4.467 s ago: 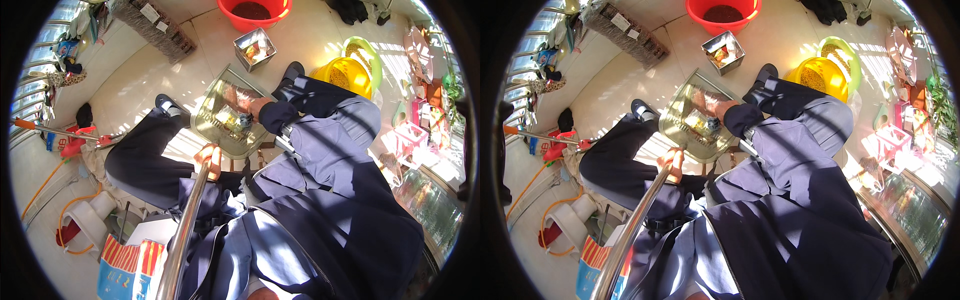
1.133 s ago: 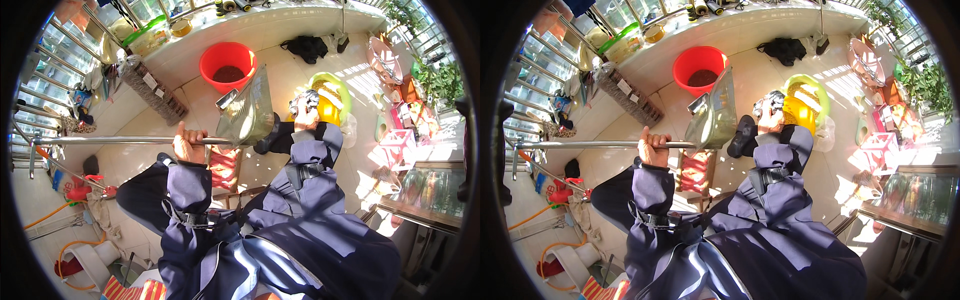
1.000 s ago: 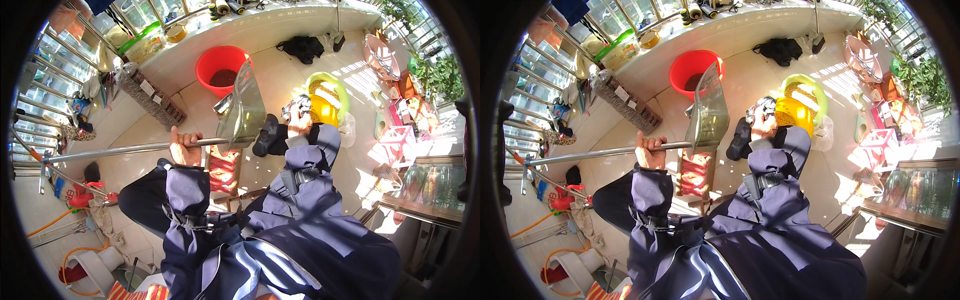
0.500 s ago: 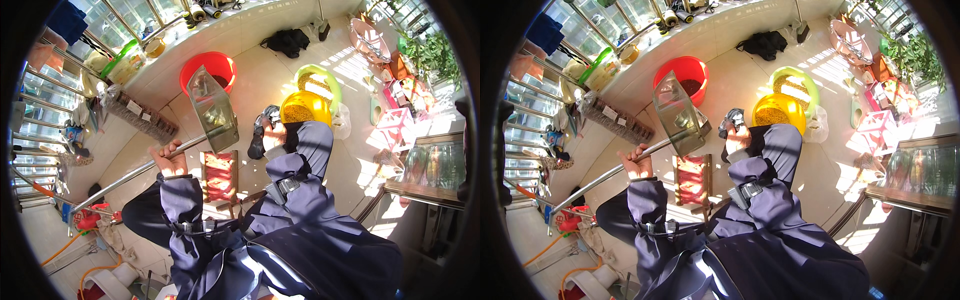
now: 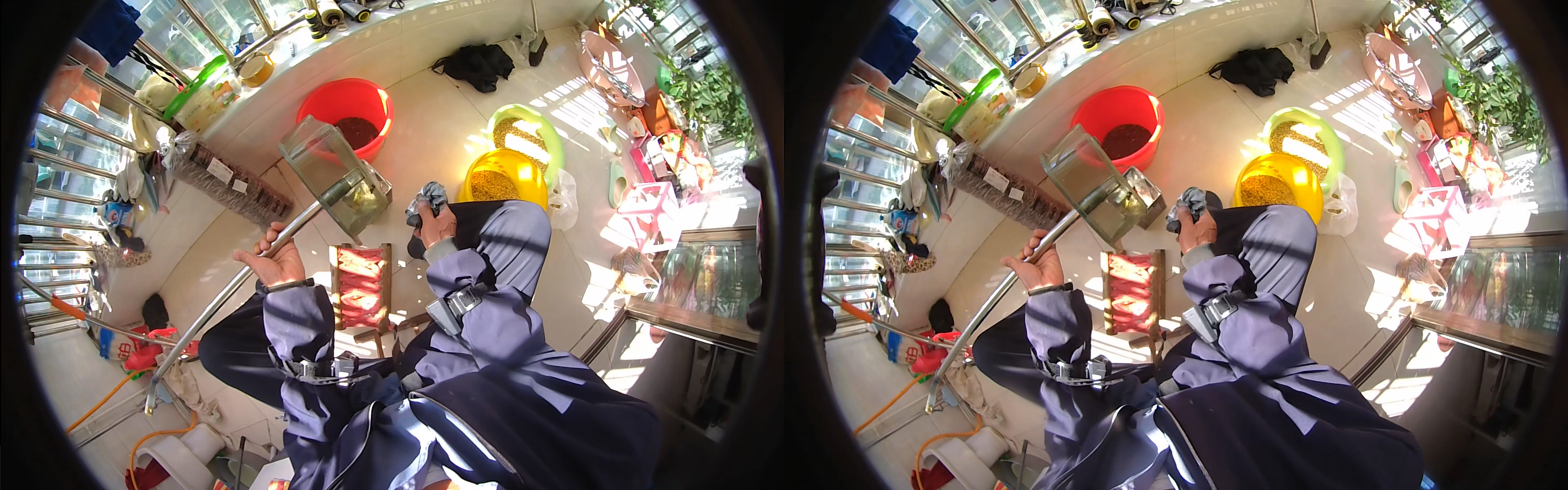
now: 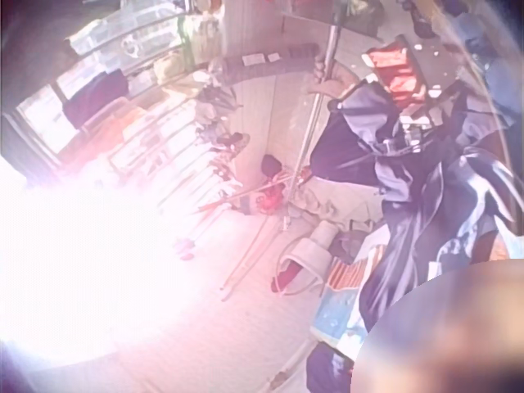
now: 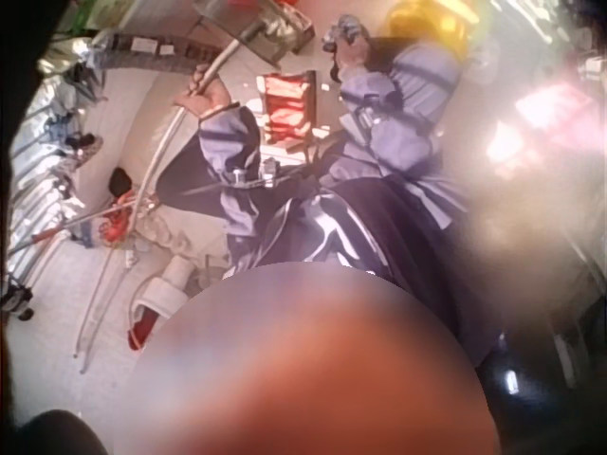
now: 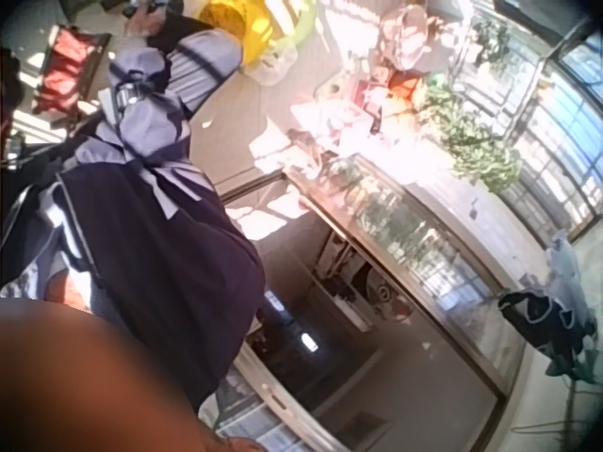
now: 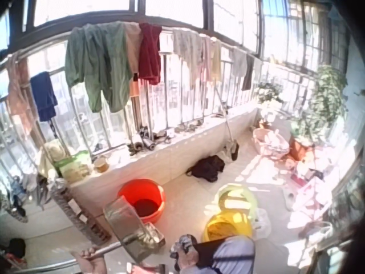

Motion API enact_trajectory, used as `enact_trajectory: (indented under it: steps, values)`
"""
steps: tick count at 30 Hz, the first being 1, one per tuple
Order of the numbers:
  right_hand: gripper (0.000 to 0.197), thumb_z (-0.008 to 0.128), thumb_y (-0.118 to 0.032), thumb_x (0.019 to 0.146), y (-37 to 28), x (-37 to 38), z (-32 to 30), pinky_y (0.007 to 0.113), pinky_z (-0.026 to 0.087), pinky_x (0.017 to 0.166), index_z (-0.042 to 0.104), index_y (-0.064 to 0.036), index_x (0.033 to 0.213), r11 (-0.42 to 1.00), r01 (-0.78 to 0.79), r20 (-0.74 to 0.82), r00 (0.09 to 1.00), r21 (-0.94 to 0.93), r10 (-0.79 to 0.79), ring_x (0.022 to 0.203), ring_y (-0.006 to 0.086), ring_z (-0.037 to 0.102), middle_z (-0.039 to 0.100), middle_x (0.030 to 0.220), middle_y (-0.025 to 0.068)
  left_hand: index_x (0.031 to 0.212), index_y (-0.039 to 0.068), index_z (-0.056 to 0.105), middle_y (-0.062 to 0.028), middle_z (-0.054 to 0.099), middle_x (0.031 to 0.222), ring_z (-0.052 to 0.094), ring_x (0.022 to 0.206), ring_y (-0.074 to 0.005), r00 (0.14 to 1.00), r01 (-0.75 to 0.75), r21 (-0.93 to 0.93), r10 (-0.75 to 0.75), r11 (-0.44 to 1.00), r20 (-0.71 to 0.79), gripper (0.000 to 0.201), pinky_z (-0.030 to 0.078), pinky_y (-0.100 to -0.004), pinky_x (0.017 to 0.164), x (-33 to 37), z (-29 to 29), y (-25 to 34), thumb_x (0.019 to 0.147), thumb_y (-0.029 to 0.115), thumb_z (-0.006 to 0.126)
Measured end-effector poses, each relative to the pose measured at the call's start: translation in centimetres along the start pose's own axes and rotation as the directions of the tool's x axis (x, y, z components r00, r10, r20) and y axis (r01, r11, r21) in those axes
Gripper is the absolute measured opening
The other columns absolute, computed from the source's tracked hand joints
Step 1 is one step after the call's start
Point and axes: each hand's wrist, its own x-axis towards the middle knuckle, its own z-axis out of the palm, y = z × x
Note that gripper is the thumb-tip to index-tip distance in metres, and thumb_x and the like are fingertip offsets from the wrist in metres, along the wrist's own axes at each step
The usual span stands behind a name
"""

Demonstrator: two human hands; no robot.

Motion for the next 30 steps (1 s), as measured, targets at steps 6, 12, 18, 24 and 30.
enact_trajectory:
  steps: [6,12,18,24,30]
  values:
    - [0.024,0.063,-0.021,0.087,0.9,2.1,2.8,0.029,0.051,0.038,0.058,0.0004,0.098,0.995,-0.089,-0.091,0.992,-0.039,0.085,0.054,0.0183,0.061,0.063,0.081,0.0083,0.061,0.010,0.034,-0.0049,0.040,0.058,0.049,0.069,-0.0269,1.000,-0.019,0.001,0.019,1.000,-0.006,0.062,0.049,-0.0472,0.084,-0.3,0.3,-0.3,0.089,0.064,0.033]
    - [0.029,0.064,-0.024,0.088,0.1,2.8,4.4,0.029,0.055,0.043,0.057,0.0023,0.099,0.996,-0.056,-0.009,0.998,-0.073,0.056,0.058,0.0191,0.062,0.062,0.083,0.0101,0.061,0.009,0.034,-0.0048,0.040,0.058,0.048,0.067,-0.0262,1.000,-0.023,-0.027,0.023,0.999,0.002,0.062,0.049,-0.0475,0.085,0.1,-0.3,-0.3,0.088,0.065,0.034]
    - [0.026,0.061,-0.027,0.090,0.3,4.6,4.1,0.028,0.051,0.046,0.060,-0.0007,0.094,0.999,0.020,0.077,0.997,-0.028,-0.018,0.059,0.0152,0.061,0.064,0.080,0.0071,0.063,0.010,0.033,-0.0045,0.039,0.058,0.047,0.065,-0.0248,1.000,0.011,-0.064,-0.009,0.998,0.020,0.061,0.050,-0.0477,0.083,0.1,-0.8,-0.1,0.088,0.065,0.035]
    - [0.028,0.058,-0.032,0.092,-0.6,5.9,4.1,0.026,0.046,0.050,0.063,-0.0041,0.091,0.993,0.088,0.155,0.983,0.085,-0.101,0.056,0.0118,0.056,0.064,0.073,0.0037,0.062,0.010,0.033,-0.0043,0.040,0.058,0.047,0.064,-0.0246,1.000,0.008,-0.056,-0.009,0.998,-0.019,0.060,0.051,-0.0475,0.082,0.3,-0.9,0.0,0.088,0.064,0.037]
    - [0.026,0.059,-0.028,0.093,-2.4,5.7,3.8,0.026,0.050,0.057,0.064,-0.0026,0.095,0.995,0.093,0.258,0.963,-0.034,-0.082,0.066,0.0112,0.060,0.066,0.083,0.0034,0.062,0.010,0.034,-0.0042,0.040,0.059,0.048,0.063,-0.0241,1.000,0.012,-0.062,-0.013,0.998,-0.022,0.060,0.051,-0.0475,0.081,0.3,-1.2,0.1,0.089,0.063,0.039]
